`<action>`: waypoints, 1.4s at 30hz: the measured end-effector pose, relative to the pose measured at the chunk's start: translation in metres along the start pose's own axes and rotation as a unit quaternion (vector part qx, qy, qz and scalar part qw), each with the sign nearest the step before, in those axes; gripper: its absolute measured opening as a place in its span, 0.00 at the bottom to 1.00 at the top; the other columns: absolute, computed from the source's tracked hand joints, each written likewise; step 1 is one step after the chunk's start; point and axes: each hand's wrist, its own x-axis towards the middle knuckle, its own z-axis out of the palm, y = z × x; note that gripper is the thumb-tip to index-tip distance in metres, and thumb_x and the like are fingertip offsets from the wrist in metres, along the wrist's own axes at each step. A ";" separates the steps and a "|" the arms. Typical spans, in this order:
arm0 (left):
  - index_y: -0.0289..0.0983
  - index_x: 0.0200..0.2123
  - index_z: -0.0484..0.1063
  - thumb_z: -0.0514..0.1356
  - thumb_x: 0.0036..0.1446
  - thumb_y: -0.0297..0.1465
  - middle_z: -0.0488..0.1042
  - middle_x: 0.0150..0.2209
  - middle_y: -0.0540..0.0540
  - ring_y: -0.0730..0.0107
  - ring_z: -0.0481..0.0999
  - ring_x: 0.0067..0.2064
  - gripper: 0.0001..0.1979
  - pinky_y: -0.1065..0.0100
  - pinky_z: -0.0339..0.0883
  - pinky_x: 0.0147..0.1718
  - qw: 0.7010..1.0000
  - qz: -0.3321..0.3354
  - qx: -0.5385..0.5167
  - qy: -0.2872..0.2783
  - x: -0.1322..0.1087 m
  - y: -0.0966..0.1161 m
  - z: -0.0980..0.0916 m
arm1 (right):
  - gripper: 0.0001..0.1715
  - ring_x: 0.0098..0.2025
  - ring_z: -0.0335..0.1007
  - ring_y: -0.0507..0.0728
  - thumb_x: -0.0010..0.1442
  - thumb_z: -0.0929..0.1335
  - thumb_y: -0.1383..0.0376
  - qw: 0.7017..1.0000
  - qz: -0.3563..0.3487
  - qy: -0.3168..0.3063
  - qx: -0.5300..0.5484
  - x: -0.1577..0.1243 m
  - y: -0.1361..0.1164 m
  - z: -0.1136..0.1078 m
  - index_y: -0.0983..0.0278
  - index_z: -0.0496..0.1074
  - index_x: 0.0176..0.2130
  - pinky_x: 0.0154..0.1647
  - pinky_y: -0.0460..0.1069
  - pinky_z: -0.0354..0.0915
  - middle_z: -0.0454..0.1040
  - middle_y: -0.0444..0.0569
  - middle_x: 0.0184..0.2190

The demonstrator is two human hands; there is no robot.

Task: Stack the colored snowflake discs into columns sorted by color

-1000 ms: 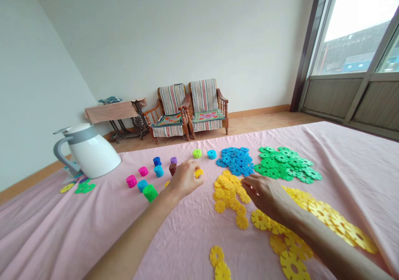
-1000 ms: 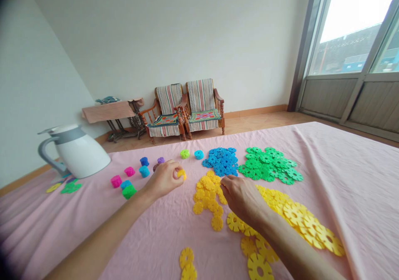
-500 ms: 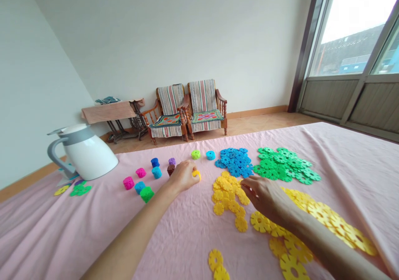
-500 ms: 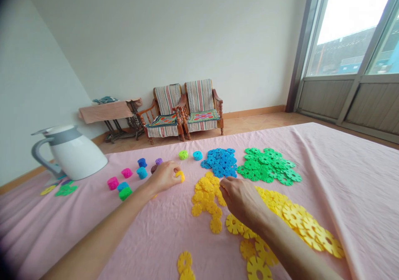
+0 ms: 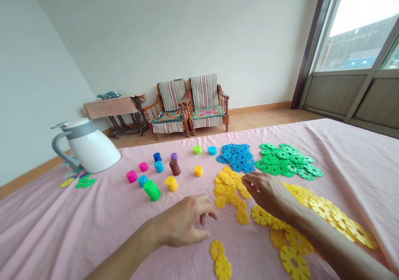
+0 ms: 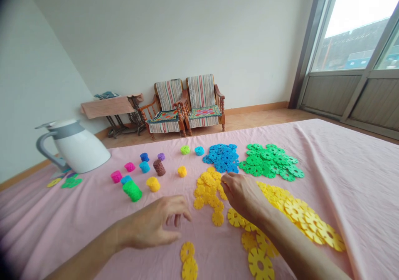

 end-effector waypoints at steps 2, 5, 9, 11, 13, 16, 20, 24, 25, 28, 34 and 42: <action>0.41 0.43 0.72 0.63 0.45 0.21 0.70 0.40 0.50 0.74 0.70 0.35 0.20 0.74 0.65 0.35 0.999 0.012 -0.015 -0.036 -0.009 0.010 0.007 | 0.16 0.25 0.61 0.51 0.61 0.58 0.69 1.000 -0.004 0.001 0.001 0.000 0.000 0.001 0.63 0.64 0.23 0.26 0.46 0.49 0.69 0.45 0.23; 0.42 0.43 0.72 0.62 0.46 0.20 0.69 0.41 0.50 0.74 0.70 0.36 0.20 0.75 0.65 0.36 0.998 0.023 -0.016 -0.058 -0.013 0.014 0.015 | 0.17 0.26 0.61 0.51 0.62 0.58 0.69 1.000 -0.004 0.000 0.003 0.000 0.000 0.002 0.64 0.64 0.23 0.26 0.47 0.49 0.69 0.45 0.23; 0.39 0.38 0.71 0.61 0.47 0.20 0.68 0.37 0.50 0.73 0.69 0.35 0.14 0.75 0.64 0.35 0.998 0.035 0.009 -0.049 -0.010 0.013 0.022 | 0.17 0.26 0.62 0.51 0.62 0.58 0.69 1.000 -0.002 0.000 0.005 0.000 0.000 0.002 0.64 0.63 0.23 0.26 0.47 0.49 0.68 0.45 0.23; 0.38 0.35 0.69 0.60 0.45 0.20 0.68 0.34 0.50 0.72 0.68 0.35 0.13 0.75 0.64 0.35 0.998 0.041 0.027 -0.039 -0.008 0.012 0.025 | 0.16 0.25 0.61 0.51 0.62 0.58 0.69 1.000 -0.002 0.000 0.005 0.000 0.000 0.002 0.64 0.63 0.23 0.26 0.47 0.49 0.68 0.45 0.23; 0.38 0.32 0.66 0.59 0.42 0.20 0.68 0.32 0.50 0.71 0.68 0.35 0.12 0.74 0.63 0.34 0.998 0.042 0.038 -0.031 -0.006 0.013 0.027 | 0.17 0.25 0.61 0.50 0.62 0.58 0.69 1.000 -0.002 0.002 0.004 0.000 0.000 0.002 0.64 0.63 0.23 0.26 0.47 0.48 0.68 0.45 0.23; 0.38 0.31 0.64 0.58 0.40 0.21 0.68 0.33 0.50 0.71 0.68 0.33 0.12 0.74 0.63 0.32 0.999 0.030 0.039 -0.017 -0.004 0.010 0.023 | 0.17 0.25 0.61 0.51 0.62 0.58 0.69 1.000 -0.002 0.005 0.004 0.000 0.000 0.001 0.64 0.63 0.23 0.26 0.47 0.48 0.68 0.45 0.23; 0.38 0.34 0.67 0.58 0.42 0.23 0.68 0.34 0.50 0.70 0.69 0.34 0.12 0.71 0.64 0.33 0.996 -0.023 0.053 0.068 0.008 -0.009 0.000 | 0.17 0.24 0.60 0.50 0.62 0.58 0.69 1.000 -0.002 0.001 0.001 -0.001 -0.001 0.001 0.64 0.63 0.23 0.25 0.47 0.47 0.68 0.45 0.22; 0.37 0.34 0.68 0.57 0.46 0.23 0.70 0.33 0.49 0.71 0.70 0.33 0.09 0.71 0.63 0.32 0.965 -0.102 0.074 0.229 0.032 -0.042 -0.024 | 0.16 0.23 0.58 0.50 0.61 0.58 0.70 1.000 -0.006 0.003 0.001 0.000 0.001 0.004 0.63 0.63 0.23 0.25 0.47 0.47 0.68 0.45 0.22; 0.37 0.33 0.69 0.58 0.46 0.23 0.71 0.33 0.49 0.71 0.70 0.33 0.09 0.71 0.63 0.32 0.954 -0.123 0.086 0.259 0.038 -0.050 -0.027 | 0.16 0.24 0.59 0.50 0.61 0.58 0.70 1.000 -0.008 0.005 0.002 0.000 0.002 0.005 0.64 0.64 0.23 0.25 0.47 0.47 0.68 0.45 0.22; 0.37 0.32 0.69 0.60 0.45 0.23 0.73 0.32 0.50 0.70 0.71 0.33 0.09 0.69 0.63 0.34 0.936 -0.159 0.110 0.294 0.053 -0.065 -0.031 | 0.16 0.24 0.60 0.50 0.61 0.58 0.70 1.000 -0.007 0.003 0.006 0.000 0.003 0.006 0.64 0.64 0.23 0.25 0.47 0.47 0.68 0.45 0.23; 0.37 0.31 0.71 0.61 0.43 0.24 0.73 0.32 0.49 0.67 0.72 0.33 0.09 0.68 0.62 0.34 0.929 -0.187 0.122 0.294 0.064 -0.073 -0.030 | 0.16 0.24 0.60 0.50 0.62 0.58 0.70 1.000 -0.005 -0.005 0.010 0.000 0.003 0.005 0.64 0.63 0.23 0.25 0.46 0.49 0.67 0.44 0.23; 0.37 0.30 0.72 0.62 0.44 0.24 0.75 0.33 0.48 0.66 0.73 0.35 0.07 0.67 0.63 0.36 0.933 -0.189 0.122 0.280 0.067 -0.080 -0.028 | 0.16 0.25 0.62 0.50 0.62 0.58 0.70 1.000 -0.003 -0.009 0.015 0.000 0.004 0.007 0.64 0.65 0.24 0.26 0.47 0.50 0.69 0.45 0.24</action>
